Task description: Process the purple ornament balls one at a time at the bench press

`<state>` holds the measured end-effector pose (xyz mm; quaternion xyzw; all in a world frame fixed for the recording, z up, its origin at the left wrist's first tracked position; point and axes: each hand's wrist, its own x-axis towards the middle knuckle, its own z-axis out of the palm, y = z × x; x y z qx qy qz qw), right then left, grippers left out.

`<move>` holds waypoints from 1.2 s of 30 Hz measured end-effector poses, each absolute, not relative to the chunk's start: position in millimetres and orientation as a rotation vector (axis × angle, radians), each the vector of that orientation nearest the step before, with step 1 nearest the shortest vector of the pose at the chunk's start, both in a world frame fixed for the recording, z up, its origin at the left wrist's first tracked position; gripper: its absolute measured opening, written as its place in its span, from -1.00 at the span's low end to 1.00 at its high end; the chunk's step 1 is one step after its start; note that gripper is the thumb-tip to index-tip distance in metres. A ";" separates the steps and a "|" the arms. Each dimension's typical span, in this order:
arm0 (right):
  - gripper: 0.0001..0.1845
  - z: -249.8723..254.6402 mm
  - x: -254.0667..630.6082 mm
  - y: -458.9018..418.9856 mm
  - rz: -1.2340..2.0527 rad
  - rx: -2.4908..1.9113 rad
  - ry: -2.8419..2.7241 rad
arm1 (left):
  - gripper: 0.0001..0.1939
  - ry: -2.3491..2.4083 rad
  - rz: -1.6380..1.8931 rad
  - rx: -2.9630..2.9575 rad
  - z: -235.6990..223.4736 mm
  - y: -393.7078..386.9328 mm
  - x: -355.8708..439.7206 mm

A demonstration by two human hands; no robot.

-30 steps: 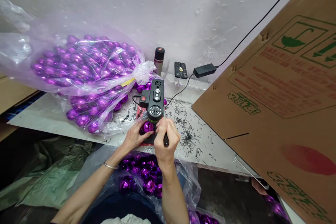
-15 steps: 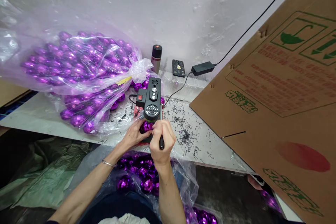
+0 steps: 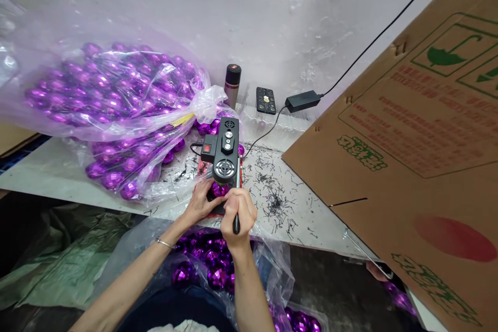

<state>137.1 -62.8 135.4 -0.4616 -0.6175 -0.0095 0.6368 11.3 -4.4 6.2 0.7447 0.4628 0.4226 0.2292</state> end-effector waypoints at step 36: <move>-0.60 79.8 146.0 -55.2 -0.089 -0.950 -1.417 | -0.37 1.233 1.216 2.025 0.8 -3.2 12.8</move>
